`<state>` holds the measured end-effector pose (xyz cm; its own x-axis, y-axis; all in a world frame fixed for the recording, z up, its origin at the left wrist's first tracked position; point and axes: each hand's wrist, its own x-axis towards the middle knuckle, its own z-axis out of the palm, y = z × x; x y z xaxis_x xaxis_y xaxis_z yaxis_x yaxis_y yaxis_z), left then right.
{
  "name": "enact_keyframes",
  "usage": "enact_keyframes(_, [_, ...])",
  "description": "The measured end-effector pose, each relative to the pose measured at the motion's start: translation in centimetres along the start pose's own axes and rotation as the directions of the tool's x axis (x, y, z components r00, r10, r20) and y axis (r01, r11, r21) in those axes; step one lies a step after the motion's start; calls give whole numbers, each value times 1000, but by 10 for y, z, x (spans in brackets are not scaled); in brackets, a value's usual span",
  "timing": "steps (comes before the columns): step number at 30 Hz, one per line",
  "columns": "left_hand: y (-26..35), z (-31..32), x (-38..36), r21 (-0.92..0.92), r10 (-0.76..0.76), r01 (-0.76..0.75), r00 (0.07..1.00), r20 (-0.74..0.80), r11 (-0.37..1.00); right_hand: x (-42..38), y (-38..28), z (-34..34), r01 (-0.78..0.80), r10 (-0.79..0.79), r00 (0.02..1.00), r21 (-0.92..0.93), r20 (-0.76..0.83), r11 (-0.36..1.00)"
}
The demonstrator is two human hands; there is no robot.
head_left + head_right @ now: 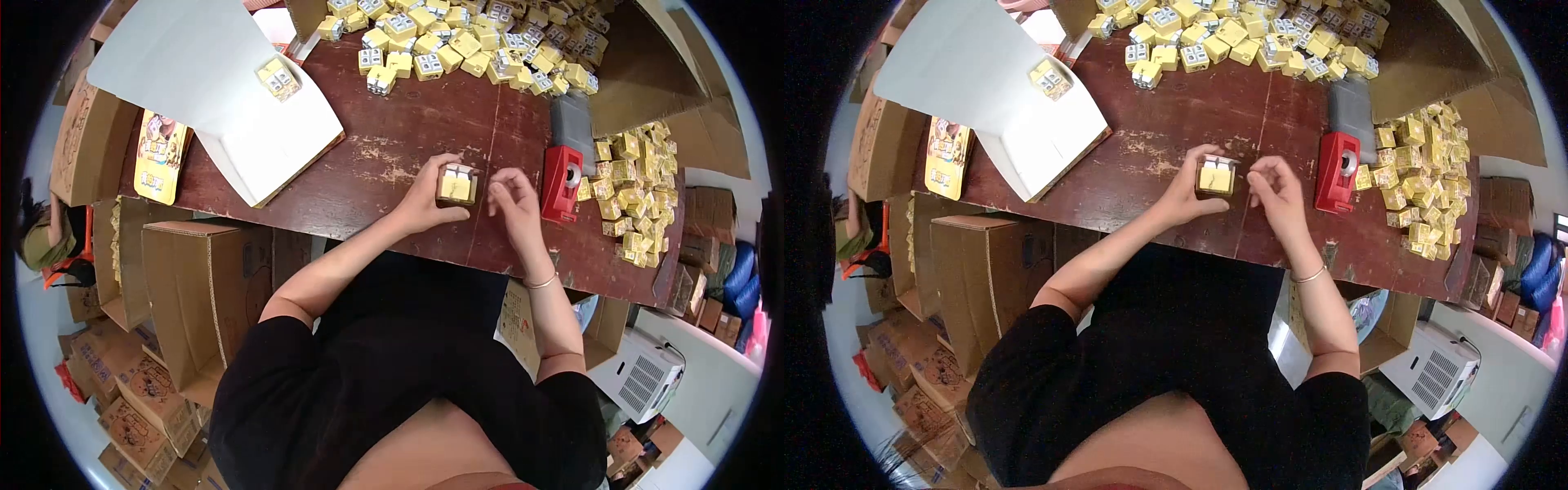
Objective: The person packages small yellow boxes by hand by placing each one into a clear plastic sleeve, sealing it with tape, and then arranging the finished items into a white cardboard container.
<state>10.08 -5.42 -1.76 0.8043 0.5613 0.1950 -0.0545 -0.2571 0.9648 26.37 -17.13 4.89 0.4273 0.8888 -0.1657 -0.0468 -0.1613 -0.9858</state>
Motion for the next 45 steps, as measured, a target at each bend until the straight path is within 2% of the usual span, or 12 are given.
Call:
enact_keyframes(2, [-21, 13, -2, -152, -23, 22, 1000, -3, 988, -3, 30, 9, -260, 238, 965, 273, 111, 926])
enact_keyframes(4, [-18, 21, 0, -539, -172, 158, 985, 24, 828, 0, 40, 8, -266, 236, 960, 237, 150, 934])
enact_keyframes(8, [5, 9, -4, -415, -90, 107, 994, 60, 903, 9, 39, 13, -288, 242, 951, 266, 193, 920])
enact_keyframes(10, [21, 1, 2, -111, 183, -181, 983, 8, 977, 10, 36, 11, -333, 295, 941, 293, 167, 896])
enact_keyframes(13, [30, -13, 3, 197, 294, -304, 953, 79, 932, 5, 42, 1, -358, 262, 926, 411, 272, 838])
enact_keyframes(15, [28, -6, 5, 157, 263, -259, 965, -3, 953, -5, 44, 7, 49, -109, 985, 392, 132, 919])
enact_keyframes(16, [29, -1, 5, -13, 112, -113, 989, -94, 993, -14, 27, 12, 8, -20, 992, 97, 126, 995])
enact_keyframes(18, [38, 11, 9, -280, -112, 63, 980, -162, 958, -21, 23, 40, 195, -221, 975, -388, -23, 901])
enact_keyframes(19, [46, 13, 11, -280, -109, 63, 983, -150, 958, -21, 21, 46, 89, -133, 983, -302, -127, 949])
enact_keyframes(21, [60, 16, 18, 78, 147, -139, 983, -114, 987, -22, 22, 40, 123, -178, 972, -312, -156, 942])
enact_keyframes(37, [85, 26, 48, -125, 111, -107, 993, 29, 986, -32, 8, 13, 197, -326, 907, -414, -267, 889])
enact_keyframes(45, [87, 43, 51, 48, 208, -207, 978, -17, 977, -38, 12, 9, 160, -290, 909, -393, -299, 905])
